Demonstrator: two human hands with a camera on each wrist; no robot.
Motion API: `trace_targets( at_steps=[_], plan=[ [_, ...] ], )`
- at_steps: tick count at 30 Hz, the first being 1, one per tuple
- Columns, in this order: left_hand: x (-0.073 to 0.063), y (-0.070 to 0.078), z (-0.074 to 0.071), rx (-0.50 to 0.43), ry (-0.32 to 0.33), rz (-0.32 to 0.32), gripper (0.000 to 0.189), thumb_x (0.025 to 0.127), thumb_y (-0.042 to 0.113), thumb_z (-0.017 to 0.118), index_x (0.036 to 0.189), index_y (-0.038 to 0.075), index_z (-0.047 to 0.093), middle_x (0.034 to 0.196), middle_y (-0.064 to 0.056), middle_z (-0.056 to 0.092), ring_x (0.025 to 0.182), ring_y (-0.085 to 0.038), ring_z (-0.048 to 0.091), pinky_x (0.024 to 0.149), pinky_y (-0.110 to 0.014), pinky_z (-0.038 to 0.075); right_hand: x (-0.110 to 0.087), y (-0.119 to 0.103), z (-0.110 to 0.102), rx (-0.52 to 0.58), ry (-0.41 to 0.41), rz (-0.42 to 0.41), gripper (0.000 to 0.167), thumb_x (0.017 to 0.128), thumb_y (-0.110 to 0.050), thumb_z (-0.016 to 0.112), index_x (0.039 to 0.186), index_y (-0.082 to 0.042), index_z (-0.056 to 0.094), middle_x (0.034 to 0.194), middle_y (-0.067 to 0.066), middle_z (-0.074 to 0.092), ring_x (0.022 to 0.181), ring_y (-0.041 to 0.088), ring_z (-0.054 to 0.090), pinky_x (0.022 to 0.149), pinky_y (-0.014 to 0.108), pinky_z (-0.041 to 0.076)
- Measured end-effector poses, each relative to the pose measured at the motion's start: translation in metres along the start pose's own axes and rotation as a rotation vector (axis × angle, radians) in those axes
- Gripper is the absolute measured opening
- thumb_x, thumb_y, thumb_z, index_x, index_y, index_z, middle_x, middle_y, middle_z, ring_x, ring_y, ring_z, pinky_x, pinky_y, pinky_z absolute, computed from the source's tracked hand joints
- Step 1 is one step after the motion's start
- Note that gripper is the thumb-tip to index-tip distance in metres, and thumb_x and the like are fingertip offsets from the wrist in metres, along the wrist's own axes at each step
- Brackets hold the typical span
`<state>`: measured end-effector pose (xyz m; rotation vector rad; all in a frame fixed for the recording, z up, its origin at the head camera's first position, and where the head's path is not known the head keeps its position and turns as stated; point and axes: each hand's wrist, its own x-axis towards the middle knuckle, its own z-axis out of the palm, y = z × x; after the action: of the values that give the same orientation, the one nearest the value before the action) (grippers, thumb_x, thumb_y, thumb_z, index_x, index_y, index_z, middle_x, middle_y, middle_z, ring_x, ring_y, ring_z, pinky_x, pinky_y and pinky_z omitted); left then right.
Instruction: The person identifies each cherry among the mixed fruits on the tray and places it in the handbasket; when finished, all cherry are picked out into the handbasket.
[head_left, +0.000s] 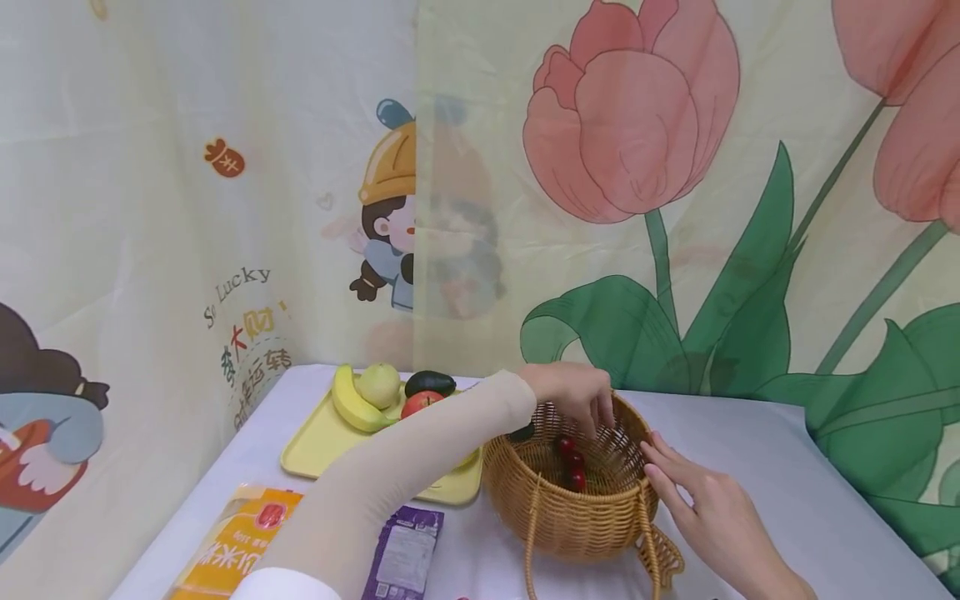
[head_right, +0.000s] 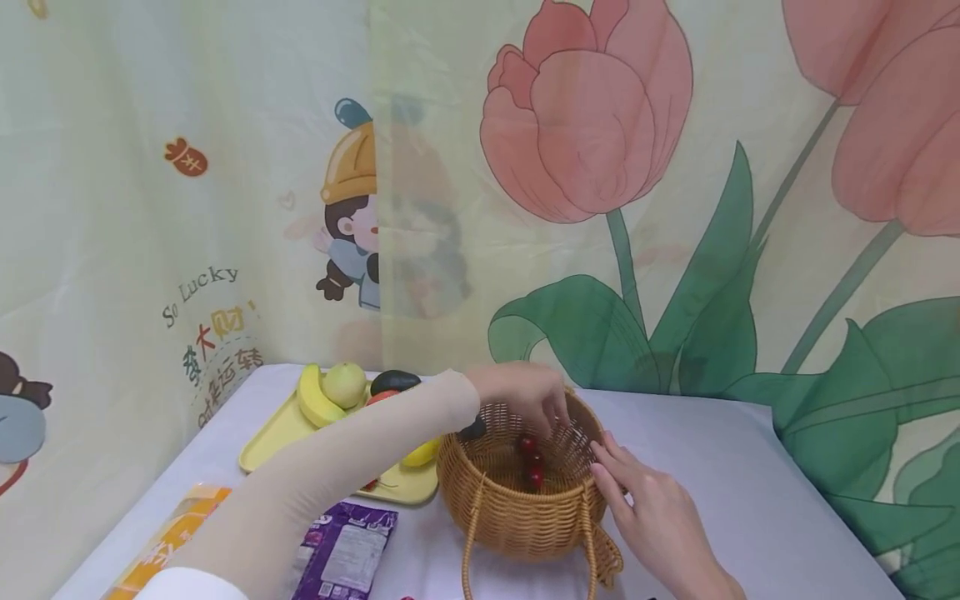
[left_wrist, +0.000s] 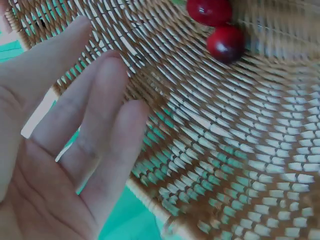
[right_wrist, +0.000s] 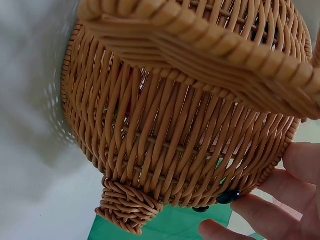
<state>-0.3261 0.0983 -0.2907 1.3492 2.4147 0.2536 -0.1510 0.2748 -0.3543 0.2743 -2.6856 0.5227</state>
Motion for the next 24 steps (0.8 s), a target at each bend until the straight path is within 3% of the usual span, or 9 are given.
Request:
trace_targets(
  at_steps=[3, 8, 12, 15, 19, 24],
  plan=[
    [-0.009, -0.003, -0.009, -0.039, 0.042, 0.019, 0.031, 0.091, 0.019, 0.079, 0.122, 0.021, 0.078, 0.108, 0.005, 0.080, 0.090, 0.000, 0.072, 0.073, -0.016, 0.057, -0.001, 0.000, -0.001, -0.003, -0.002, 0.002, 0.041, 0.106, -0.032, 0.058, 0.139, -0.009, 0.064, 0.146, 0.016, 0.058, 0.121, 0.044, 0.065, 0.093, 0.063, 0.054],
    [-0.036, -0.013, -0.030, -0.106, 0.122, 0.062, 0.032, 0.092, 0.016, 0.078, 0.124, 0.014, 0.076, 0.115, -0.004, 0.079, 0.098, -0.004, 0.075, 0.078, -0.017, 0.059, 0.000, -0.002, -0.001, -0.005, -0.013, 0.012, 0.042, 0.106, -0.032, 0.058, 0.140, -0.009, 0.064, 0.147, 0.015, 0.057, 0.123, 0.044, 0.064, 0.095, 0.064, 0.052],
    [-0.059, -0.028, -0.045, -0.140, 0.161, 0.057, 0.031, 0.092, 0.011, 0.077, 0.122, 0.008, 0.076, 0.112, -0.010, 0.079, 0.093, -0.013, 0.077, 0.073, -0.021, 0.060, 0.000, -0.002, -0.001, -0.005, -0.019, 0.012, 0.042, 0.105, -0.032, 0.058, 0.140, -0.009, 0.063, 0.147, 0.016, 0.057, 0.123, 0.045, 0.064, 0.094, 0.065, 0.052],
    [-0.079, -0.043, -0.055, -0.160, 0.171, 0.025, 0.030, 0.092, 0.007, 0.075, 0.122, 0.004, 0.075, 0.112, -0.014, 0.078, 0.083, -0.016, 0.076, 0.067, -0.023, 0.058, -0.001, -0.002, -0.001, -0.002, -0.018, 0.012, 0.042, 0.105, -0.032, 0.059, 0.140, -0.008, 0.063, 0.147, 0.016, 0.057, 0.123, 0.045, 0.064, 0.094, 0.065, 0.052],
    [-0.112, -0.061, -0.065, -0.150, 0.192, -0.073, 0.031, 0.093, 0.007, 0.075, 0.123, 0.005, 0.075, 0.116, -0.015, 0.077, 0.079, -0.016, 0.074, 0.068, -0.026, 0.059, -0.001, -0.002, -0.001, -0.005, -0.030, 0.025, 0.043, 0.106, -0.034, 0.057, 0.140, -0.009, 0.063, 0.147, 0.016, 0.057, 0.123, 0.045, 0.064, 0.095, 0.065, 0.052],
    [-0.161, -0.089, -0.060, -0.159, 0.238, -0.175, 0.030, 0.092, 0.008, 0.076, 0.121, 0.007, 0.076, 0.118, -0.013, 0.077, 0.086, -0.017, 0.076, 0.076, -0.033, 0.062, -0.002, -0.002, -0.001, -0.010, -0.035, 0.033, 0.044, 0.106, -0.036, 0.056, 0.141, -0.010, 0.062, 0.148, 0.016, 0.057, 0.123, 0.045, 0.063, 0.095, 0.065, 0.052]
  ],
)
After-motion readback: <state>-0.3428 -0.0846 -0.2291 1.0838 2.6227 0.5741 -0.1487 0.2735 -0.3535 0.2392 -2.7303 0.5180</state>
